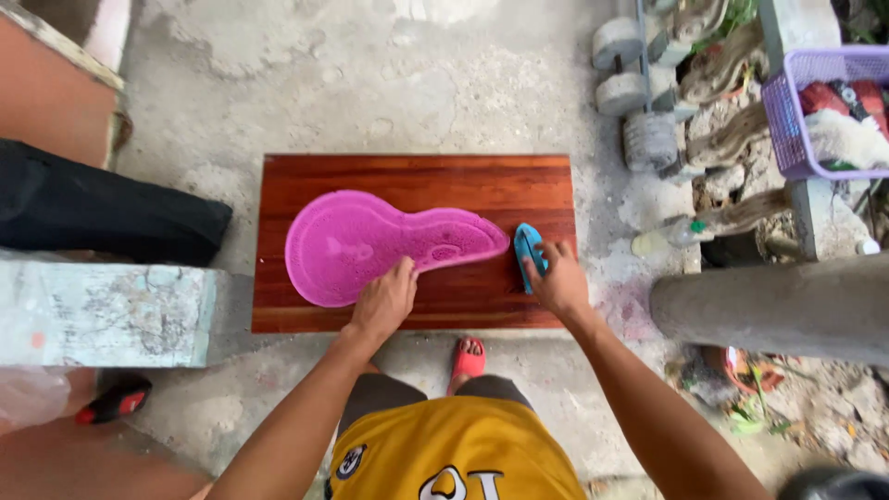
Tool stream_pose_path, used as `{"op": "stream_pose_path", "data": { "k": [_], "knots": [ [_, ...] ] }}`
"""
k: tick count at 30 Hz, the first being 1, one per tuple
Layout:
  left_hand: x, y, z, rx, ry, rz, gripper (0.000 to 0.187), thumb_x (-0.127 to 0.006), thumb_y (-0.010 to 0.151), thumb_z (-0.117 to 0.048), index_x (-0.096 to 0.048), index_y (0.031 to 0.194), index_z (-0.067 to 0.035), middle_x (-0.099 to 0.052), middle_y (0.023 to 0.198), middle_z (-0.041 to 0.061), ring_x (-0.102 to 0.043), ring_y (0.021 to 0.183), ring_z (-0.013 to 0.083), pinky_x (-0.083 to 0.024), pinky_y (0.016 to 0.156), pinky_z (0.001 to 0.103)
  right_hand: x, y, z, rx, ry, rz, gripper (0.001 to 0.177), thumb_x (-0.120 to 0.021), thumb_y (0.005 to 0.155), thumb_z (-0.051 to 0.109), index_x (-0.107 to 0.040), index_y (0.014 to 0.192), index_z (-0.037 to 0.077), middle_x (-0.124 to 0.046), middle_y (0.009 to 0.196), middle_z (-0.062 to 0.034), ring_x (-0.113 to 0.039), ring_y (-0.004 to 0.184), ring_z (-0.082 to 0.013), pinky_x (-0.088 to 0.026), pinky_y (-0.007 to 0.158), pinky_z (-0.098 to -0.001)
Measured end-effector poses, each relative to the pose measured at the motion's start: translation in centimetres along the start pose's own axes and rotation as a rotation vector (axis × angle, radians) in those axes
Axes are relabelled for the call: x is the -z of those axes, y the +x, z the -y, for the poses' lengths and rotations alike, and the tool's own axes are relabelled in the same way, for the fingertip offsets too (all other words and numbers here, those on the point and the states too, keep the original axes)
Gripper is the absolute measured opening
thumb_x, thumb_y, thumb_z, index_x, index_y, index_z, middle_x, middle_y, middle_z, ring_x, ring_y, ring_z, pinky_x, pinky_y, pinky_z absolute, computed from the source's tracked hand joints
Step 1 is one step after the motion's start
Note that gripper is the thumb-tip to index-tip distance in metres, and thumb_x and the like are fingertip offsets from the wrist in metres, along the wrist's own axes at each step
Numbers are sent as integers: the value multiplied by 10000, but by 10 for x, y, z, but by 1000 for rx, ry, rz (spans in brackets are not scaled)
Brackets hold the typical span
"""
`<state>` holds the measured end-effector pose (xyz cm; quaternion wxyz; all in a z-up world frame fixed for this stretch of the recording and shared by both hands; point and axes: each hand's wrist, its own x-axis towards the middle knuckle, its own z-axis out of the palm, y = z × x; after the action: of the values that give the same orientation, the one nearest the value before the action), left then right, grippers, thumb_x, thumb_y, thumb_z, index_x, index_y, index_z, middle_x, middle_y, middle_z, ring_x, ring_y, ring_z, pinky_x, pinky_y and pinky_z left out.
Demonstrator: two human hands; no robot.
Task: Scrubbing a pink paw-shaped pet feeding mat with a blue brush.
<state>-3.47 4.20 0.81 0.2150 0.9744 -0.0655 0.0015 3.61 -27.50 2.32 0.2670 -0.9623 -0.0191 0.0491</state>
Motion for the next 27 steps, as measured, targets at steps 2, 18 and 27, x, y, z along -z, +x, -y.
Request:
{"op": "stream_pose_path", "data": {
  "k": [2, 18, 27],
  "knots": [
    [28, 16, -7, 60, -47, -13, 185, -520, 1069, -247, -509, 1121, -70, -709, 834, 208, -697, 709, 444, -557, 600, 567, -4, 1, 3, 2, 42, 30, 356, -708, 936, 365, -703, 1199, 125, -677, 1134, -180, -712, 933, -381, -577, 809, -479],
    [181, 81, -30, 112, -664, -211, 179, -455, 1107, -148, -412, 1253, -53, -668, 1072, 221, -709, 900, 288, -578, 775, 440, -85, 4, 111, -675, 1051, 817, 766, -402, 963, 689, -427, 1475, 120, -659, 1267, -225, -668, 1118, -360, -565, 945, -530],
    [169, 61, 43, 392, -1371, -312, 541, -474, 985, -57, -262, 1476, -132, -537, 1368, 132, -643, 1189, 241, -611, 978, 428, -148, 60, 19, -490, 1506, 97, 343, -744, 996, 129, -580, 1297, 121, -612, 1034, -28, -501, 831, -144, -414, 699, -328]
  ]
}}
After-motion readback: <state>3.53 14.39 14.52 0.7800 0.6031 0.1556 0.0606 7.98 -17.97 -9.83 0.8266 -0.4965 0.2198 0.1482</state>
